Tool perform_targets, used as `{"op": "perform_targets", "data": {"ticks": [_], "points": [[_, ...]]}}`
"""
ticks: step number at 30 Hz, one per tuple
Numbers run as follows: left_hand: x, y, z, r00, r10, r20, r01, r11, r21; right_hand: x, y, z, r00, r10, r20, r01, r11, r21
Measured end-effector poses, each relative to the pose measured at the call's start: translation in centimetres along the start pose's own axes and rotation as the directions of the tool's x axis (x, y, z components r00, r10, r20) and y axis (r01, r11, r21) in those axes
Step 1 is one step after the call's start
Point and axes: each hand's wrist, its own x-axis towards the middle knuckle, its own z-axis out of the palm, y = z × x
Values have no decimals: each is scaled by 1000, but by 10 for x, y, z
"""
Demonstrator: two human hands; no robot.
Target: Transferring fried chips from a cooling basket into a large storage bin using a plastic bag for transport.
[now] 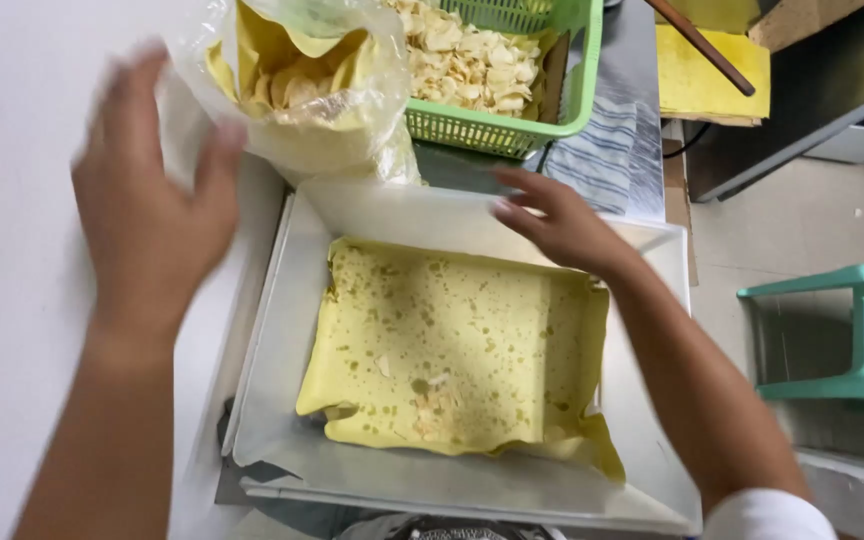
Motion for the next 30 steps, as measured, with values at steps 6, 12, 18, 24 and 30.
{"op": "perform_targets", "data": {"ticks": [6,12,18,24,30], "points": [[-155,16,7,821,-425,381,437,897,61,-184,68,-41,865,354,-355,-422,896,-135],[-251,-33,47,782,-498,375,430,866,254,-248,112,22,719,647,-253,-540,750,381],[-263,-26,53,952,-243,185,172,928,331,-279,168,28,823,485,-297,-332,834,441],[-242,1,26,788,-576,216,606,789,-106,-361,274,89,780,379,-498,-447,895,-18],[-340,20,18,783,-580,-225,490,798,-351,-453,329,187,765,184,-617,-425,864,-269]]}}
